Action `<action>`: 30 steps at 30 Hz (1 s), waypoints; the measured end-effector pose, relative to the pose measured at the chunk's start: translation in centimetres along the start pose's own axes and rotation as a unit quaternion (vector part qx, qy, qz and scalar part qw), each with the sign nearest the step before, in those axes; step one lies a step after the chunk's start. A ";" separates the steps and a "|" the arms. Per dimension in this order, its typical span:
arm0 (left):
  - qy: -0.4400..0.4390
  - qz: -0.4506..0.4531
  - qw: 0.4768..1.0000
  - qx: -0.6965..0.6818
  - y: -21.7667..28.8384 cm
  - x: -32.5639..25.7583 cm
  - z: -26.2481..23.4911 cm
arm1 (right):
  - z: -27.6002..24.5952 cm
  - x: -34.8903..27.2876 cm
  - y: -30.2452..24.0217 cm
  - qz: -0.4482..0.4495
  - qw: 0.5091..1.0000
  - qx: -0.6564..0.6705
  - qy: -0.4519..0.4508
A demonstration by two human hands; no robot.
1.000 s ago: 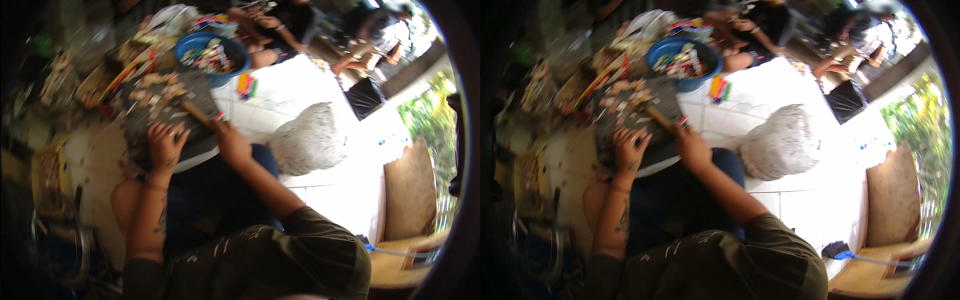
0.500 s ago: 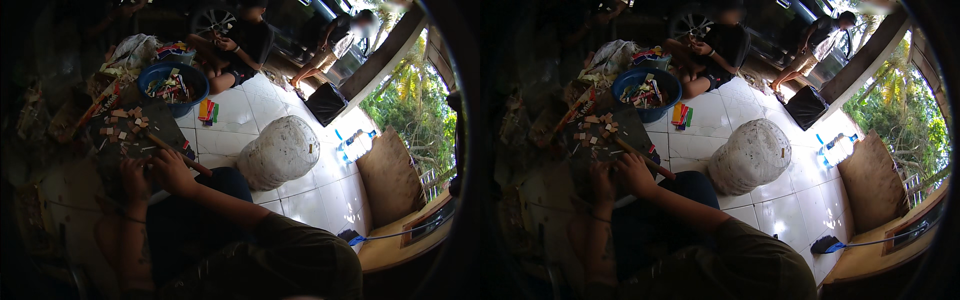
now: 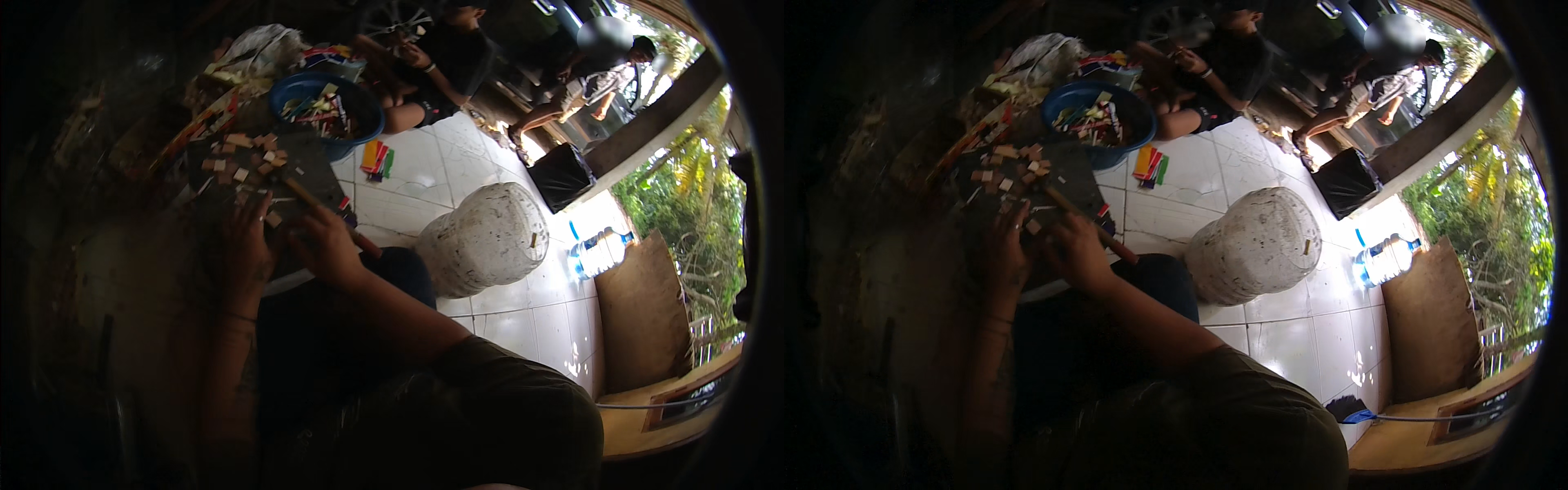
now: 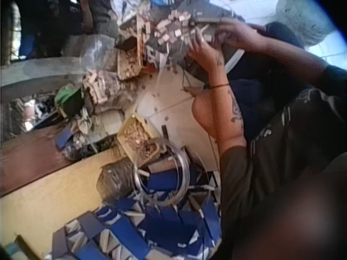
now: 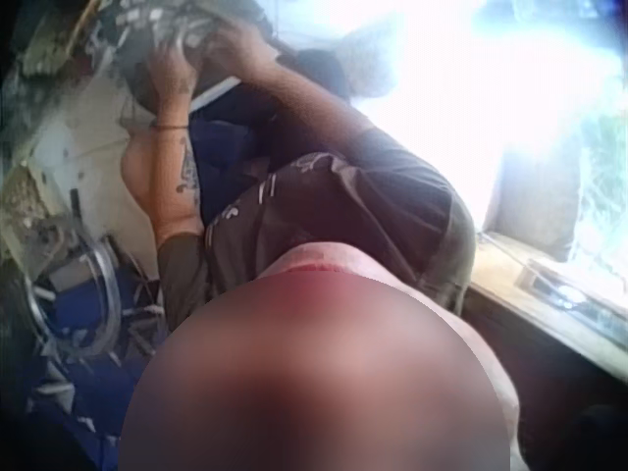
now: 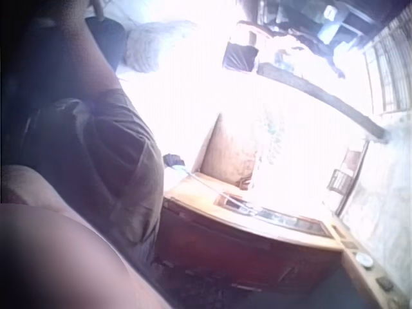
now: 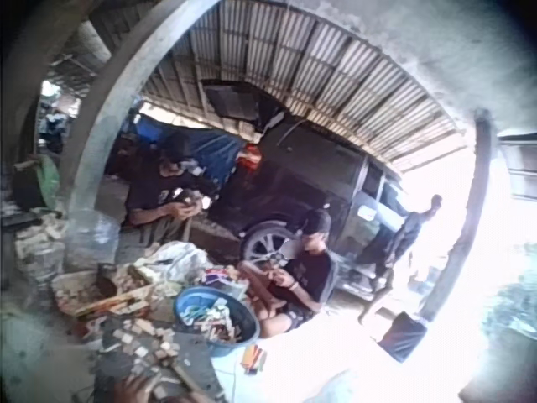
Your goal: The person sits on the floor and repeatedly hammers small wire pins into wooden blocks using a hammer. They pick up pins, position them on the blocks, and strike them with the hammer, then place the finished pieces into a nearby bag.
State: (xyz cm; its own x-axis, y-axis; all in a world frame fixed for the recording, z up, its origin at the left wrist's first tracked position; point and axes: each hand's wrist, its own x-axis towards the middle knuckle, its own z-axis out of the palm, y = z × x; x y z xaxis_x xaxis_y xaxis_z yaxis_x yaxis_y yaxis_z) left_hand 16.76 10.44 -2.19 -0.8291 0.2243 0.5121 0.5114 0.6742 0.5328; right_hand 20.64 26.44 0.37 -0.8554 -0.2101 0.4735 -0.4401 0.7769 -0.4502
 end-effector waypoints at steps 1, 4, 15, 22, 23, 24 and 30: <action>0.030 0.004 1.000 0.006 -0.2 -0.2 -0.4 | -0.3 -0.4 0.3 -0.014 0.999 0.030 0.037; 0.120 0.020 0.991 -0.054 -1.9 0.2 -1.5 | -1.0 -1.1 0.6 0.032 0.999 0.016 0.032; 0.229 -0.102 0.962 -0.106 -5.5 0.9 -3.0 | 0.1 3.7 -0.4 -0.226 0.932 -0.233 -0.165; 0.131 -0.030 0.990 -0.041 -4.0 0.7 -2.1 | 1.1 7.1 0.4 -0.357 0.843 -0.316 -0.250; 0.117 -0.023 0.992 -0.041 -3.9 0.8 -2.0 | 1.1 7.5 0.5 -0.375 0.838 -0.306 -0.254; 0.118 -0.021 0.992 -0.035 -3.8 0.8 -1.9 | 1.0 7.8 0.7 -0.380 0.831 -0.304 -0.270; 0.101 -0.011 0.995 -0.003 -3.8 0.6 -1.4 | -0.5 7.2 3.2 -0.134 0.985 0.061 -0.085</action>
State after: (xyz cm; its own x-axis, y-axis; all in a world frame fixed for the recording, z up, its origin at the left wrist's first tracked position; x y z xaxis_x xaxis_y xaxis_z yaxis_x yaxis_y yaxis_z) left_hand 14.63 7.01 -2.97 -0.7779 0.0628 0.6253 0.4957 0.6729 0.5490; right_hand 13.25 27.68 2.71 -0.7331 -0.5024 0.4584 -0.6767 0.6058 -0.4183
